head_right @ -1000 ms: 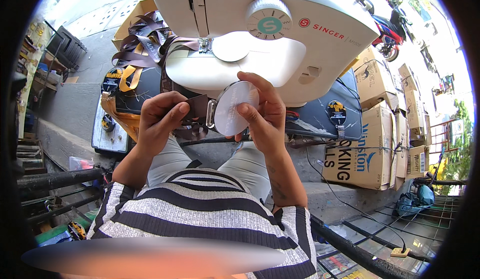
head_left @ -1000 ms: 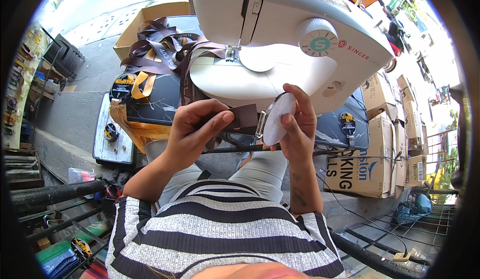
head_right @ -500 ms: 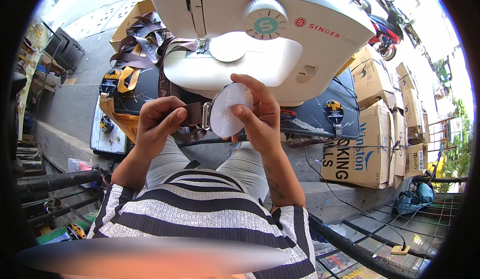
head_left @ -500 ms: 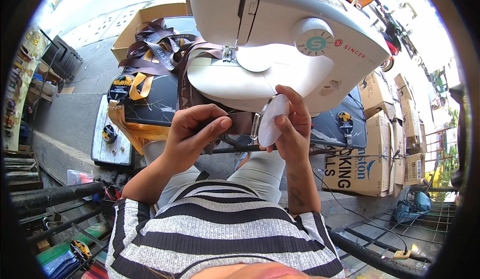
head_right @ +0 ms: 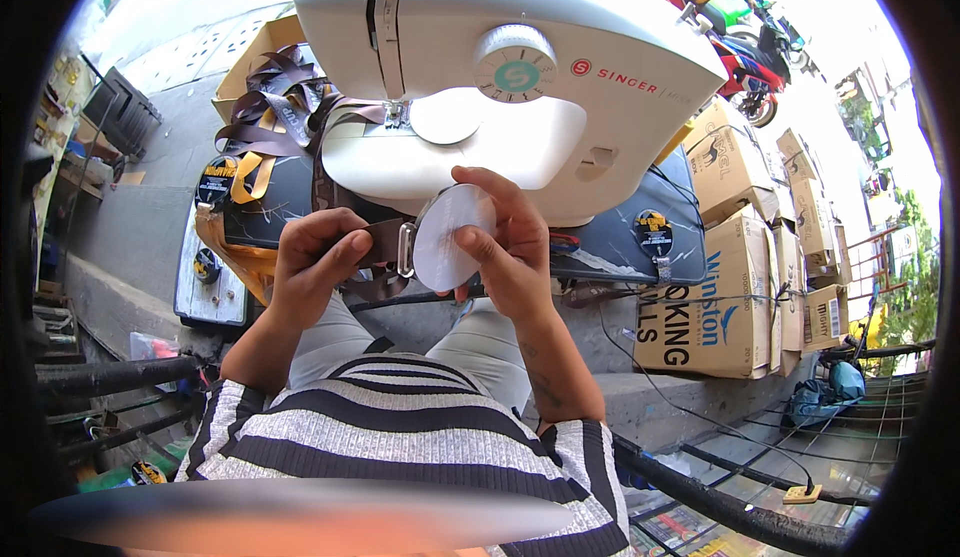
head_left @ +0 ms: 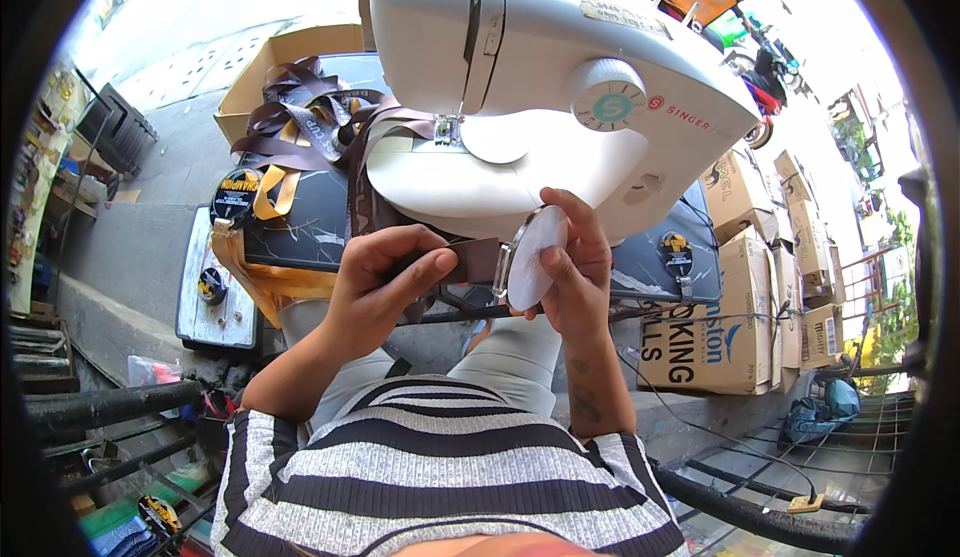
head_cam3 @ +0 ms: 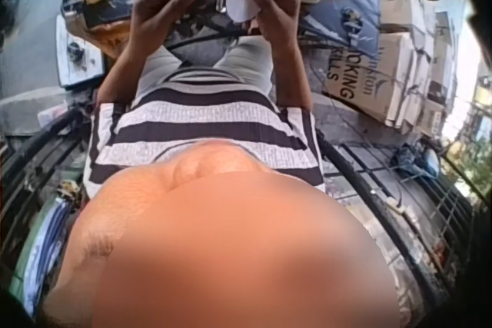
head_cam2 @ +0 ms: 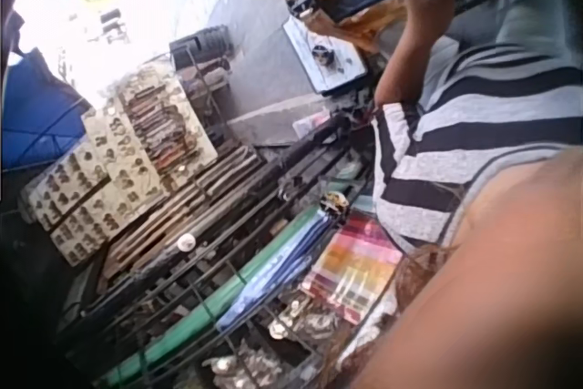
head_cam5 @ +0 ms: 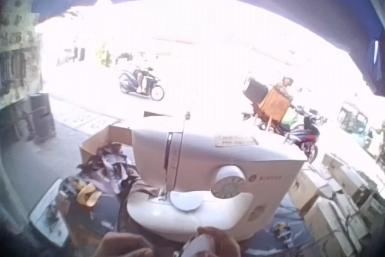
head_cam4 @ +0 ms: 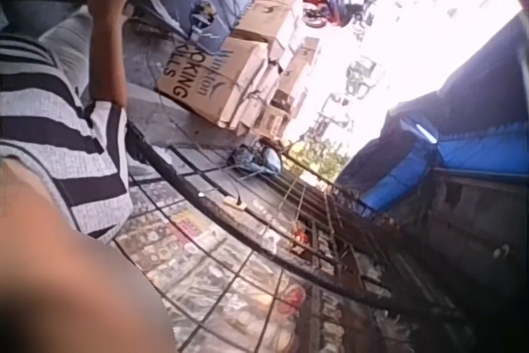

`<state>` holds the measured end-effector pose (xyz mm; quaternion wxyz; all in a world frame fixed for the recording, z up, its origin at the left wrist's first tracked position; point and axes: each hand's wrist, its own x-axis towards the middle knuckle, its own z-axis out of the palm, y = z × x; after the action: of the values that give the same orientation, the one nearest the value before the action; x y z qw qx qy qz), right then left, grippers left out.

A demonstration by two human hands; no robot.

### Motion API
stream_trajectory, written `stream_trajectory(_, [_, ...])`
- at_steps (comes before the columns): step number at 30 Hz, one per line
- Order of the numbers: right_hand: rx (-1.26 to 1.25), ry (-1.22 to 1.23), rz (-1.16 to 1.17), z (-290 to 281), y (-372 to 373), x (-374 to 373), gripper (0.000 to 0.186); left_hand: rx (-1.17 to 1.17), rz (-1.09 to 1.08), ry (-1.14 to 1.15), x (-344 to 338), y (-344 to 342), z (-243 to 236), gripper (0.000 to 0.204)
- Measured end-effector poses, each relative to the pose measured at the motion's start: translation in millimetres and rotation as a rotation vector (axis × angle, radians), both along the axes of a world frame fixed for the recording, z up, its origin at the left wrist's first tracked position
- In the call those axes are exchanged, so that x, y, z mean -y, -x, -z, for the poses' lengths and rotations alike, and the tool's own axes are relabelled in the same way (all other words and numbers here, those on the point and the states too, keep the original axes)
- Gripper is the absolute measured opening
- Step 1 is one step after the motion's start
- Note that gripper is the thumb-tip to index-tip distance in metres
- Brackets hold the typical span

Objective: The person threads a sewing machine and sews a short seam on a brown fabric strip. They then use scissors to trim the seam allowance and cut the strip into smaller pieces.

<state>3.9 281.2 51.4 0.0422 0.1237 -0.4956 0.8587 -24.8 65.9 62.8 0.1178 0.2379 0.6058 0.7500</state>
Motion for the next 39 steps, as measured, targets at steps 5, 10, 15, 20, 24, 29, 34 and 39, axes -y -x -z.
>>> stream_trajectory(5, [-0.025, 0.016, -0.017, 0, 3, -1, 0.054, 0.024, 0.010, -0.017, 1, 2, -1, 0.019])
stream_trajectory(10, [-0.021, -0.015, -0.009, -2, 2, -1, 0.054, 0.067, 0.027, -0.054, 2, 3, -1, 0.021])
stream_trajectory(15, [-0.018, 0.000, -0.024, -2, 3, 1, 0.054, 0.066, 0.027, -0.072, 3, 4, 2, 0.022])
stream_trajectory(20, [-0.005, -0.006, -0.010, -3, 3, 3, 0.054, 0.089, 0.038, -0.086, 6, 3, 2, 0.022])
stream_trajectory(24, [-0.002, -0.006, -0.024, -3, 3, 4, 0.055, 0.074, 0.033, -0.092, 4, 3, 3, 0.022])
stream_trajectory(29, [-0.001, -0.018, -0.024, -4, 3, 6, 0.055, 0.030, 0.053, -0.071, 3, 5, 3, 0.022])
stream_trajectory(34, [0.007, -0.007, -0.014, -4, 1, 7, 0.054, 0.015, 0.033, -0.092, 1, 4, 5, 0.022])
stream_trajectory(39, [0.016, 0.004, -0.032, -3, 0, 10, 0.054, 0.022, 0.018, -0.048, 2, 4, 6, 0.020])
